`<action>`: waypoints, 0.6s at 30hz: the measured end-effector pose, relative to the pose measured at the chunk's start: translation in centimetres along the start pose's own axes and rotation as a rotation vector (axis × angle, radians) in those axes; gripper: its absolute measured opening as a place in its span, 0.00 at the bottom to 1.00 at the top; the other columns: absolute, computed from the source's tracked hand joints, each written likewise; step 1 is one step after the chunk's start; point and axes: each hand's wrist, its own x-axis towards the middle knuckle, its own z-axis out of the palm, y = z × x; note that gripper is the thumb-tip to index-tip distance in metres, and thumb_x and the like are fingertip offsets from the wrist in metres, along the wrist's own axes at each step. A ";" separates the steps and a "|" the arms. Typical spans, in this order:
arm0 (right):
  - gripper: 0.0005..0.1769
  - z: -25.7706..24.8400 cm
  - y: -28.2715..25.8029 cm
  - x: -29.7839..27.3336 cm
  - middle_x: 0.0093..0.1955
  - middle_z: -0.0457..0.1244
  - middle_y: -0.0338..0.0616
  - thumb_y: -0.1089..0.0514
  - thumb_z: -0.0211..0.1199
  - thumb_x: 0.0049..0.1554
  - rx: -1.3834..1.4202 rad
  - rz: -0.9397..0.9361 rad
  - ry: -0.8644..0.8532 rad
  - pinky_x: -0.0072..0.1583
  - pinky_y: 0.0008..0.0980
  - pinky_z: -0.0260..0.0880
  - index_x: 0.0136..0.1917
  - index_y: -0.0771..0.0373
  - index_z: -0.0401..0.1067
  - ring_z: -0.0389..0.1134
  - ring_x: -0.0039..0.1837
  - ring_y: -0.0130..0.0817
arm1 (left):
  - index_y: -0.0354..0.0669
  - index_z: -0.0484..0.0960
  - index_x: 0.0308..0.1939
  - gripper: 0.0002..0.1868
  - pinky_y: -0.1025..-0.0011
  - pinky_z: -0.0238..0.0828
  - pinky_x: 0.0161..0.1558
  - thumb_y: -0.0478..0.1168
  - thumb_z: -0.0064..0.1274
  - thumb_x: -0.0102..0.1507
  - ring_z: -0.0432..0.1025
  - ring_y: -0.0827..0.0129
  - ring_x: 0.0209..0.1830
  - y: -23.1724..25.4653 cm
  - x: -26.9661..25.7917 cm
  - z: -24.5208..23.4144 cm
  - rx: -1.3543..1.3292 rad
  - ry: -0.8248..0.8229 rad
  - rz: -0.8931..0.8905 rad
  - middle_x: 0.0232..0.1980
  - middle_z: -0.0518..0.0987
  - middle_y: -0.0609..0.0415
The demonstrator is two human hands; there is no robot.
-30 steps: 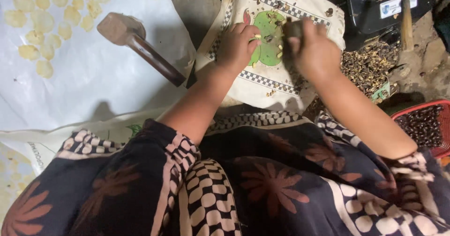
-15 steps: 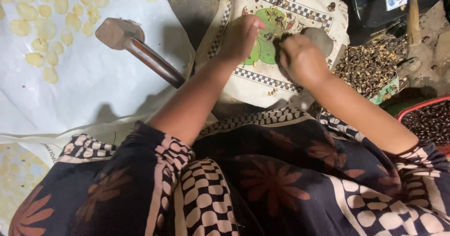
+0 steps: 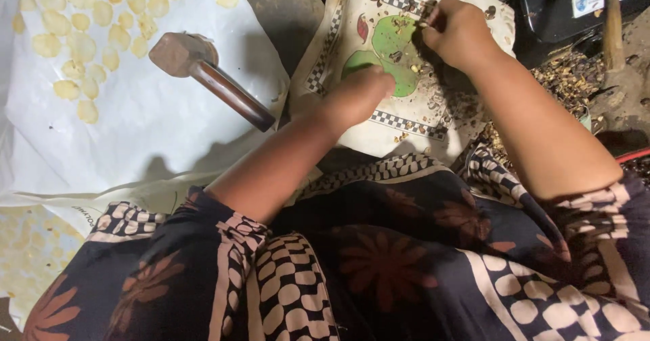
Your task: Cracking nut shells with a stone and flattening the kernels with a wooden mallet
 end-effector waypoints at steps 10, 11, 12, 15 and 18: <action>0.10 0.6 -8.0 -6.0 0.45 0.70 0.50 0.56 0.61 0.69 -0.380 0.119 -0.115 0.31 0.31 0.79 0.55 0.65 0.77 0.74 0.39 0.46 | 0.32 0.76 0.48 0.20 0.66 0.71 0.41 0.47 0.38 0.72 0.71 0.60 0.38 1.0 -0.4 -4.0 -1.744 0.266 -0.694 0.39 0.77 0.44; 0.08 1.2 -7.3 -6.2 0.41 0.69 0.48 0.64 0.59 0.68 -0.490 -0.050 -0.071 0.26 0.27 0.78 0.52 0.69 0.78 0.73 0.34 0.45 | 0.24 0.77 0.54 0.21 0.59 0.80 0.55 0.42 0.40 0.71 0.76 0.51 0.48 1.2 -0.3 -3.8 -1.791 0.345 -0.759 0.45 0.79 0.35; 0.08 0.5 -8.9 -6.0 0.41 0.69 0.48 0.64 0.59 0.68 -0.490 -0.051 -0.072 0.26 0.27 0.78 0.52 0.69 0.78 0.73 0.34 0.45 | 0.24 0.77 0.54 0.21 0.59 0.80 0.55 0.42 0.40 0.71 0.76 0.51 0.48 1.5 -0.4 -4.2 -1.791 0.346 -0.759 0.45 0.79 0.35; 0.17 -1.5 -12.9 -6.0 0.47 0.68 0.58 0.61 0.52 0.71 -0.299 0.368 -0.327 0.29 0.36 0.77 0.70 0.67 0.67 0.71 0.35 0.44 | 0.27 0.70 0.68 0.28 0.52 0.65 0.73 0.41 0.39 0.68 0.69 0.40 0.72 1.6 -0.3 -4.6 -1.798 0.262 -0.737 0.71 0.72 0.28; 0.14 -3.4 -15.4 -7.4 0.55 0.69 0.41 0.52 0.68 0.61 0.120 0.371 -0.245 0.64 0.33 0.72 0.60 0.51 0.75 0.72 0.57 0.36 | 0.33 0.70 0.70 0.31 0.44 0.55 0.75 0.45 0.39 0.65 0.62 0.35 0.76 1.3 0.1 -3.1 -1.809 0.236 -0.677 0.75 0.68 0.31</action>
